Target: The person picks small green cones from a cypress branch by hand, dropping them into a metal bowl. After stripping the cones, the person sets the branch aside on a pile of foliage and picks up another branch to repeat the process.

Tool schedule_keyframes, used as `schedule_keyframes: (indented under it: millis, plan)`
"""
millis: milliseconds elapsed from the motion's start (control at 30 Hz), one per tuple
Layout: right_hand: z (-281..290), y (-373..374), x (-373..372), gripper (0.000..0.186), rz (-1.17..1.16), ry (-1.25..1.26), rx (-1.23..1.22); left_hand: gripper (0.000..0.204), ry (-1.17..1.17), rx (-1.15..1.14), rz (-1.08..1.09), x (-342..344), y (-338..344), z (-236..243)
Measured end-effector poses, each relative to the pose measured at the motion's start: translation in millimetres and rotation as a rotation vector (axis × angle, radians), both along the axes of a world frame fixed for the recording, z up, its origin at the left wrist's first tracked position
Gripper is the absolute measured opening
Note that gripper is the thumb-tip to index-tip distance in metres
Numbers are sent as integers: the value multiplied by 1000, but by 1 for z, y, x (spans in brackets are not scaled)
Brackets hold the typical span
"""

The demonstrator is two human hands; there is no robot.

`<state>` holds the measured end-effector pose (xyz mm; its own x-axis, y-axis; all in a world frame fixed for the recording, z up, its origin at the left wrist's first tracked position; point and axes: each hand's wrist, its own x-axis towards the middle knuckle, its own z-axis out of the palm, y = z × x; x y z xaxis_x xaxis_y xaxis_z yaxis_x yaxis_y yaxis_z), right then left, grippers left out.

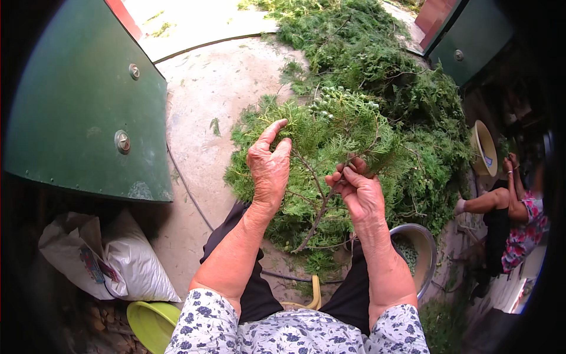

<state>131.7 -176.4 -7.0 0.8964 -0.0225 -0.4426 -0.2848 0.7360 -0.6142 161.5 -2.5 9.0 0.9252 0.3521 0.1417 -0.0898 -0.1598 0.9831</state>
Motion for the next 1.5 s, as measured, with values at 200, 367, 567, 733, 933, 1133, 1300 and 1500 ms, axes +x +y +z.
schedule_keyframes:
  millis: [200, 367, 567, 733, 933, 1133, 1300, 1500]
  plan:
    - [3, -2, -1, 21, 28, -56, -11, 29, 55, 274, -23, 8, 2, -13]
    - [5, -2, -2, 21, 42, -83, -19, 28, 224, 396, -69, 7, 1, -6]
    - [5, -3, -3, 22, 53, -96, -57, 31, -227, 974, 44, 9, -6, -10]
    - [6, -2, -1, 20, 96, -63, -63, 37, -468, 801, -338, 6, -4, -6]
    - [4, -4, -4, 17, 63, -40, -54, 23, -299, 420, -500, -3, -2, 16]
    - [8, 9, -1, 21, -74, -21, -95, 14, -303, 925, -447, -13, -15, 5]
    - [1, -3, 0, 23, 68, -119, -51, 16, 146, 950, -530, -9, -12, -3]
    - [5, 3, -2, 22, 149, -107, -24, 28, 126, 12, -582, 3, -5, -12]
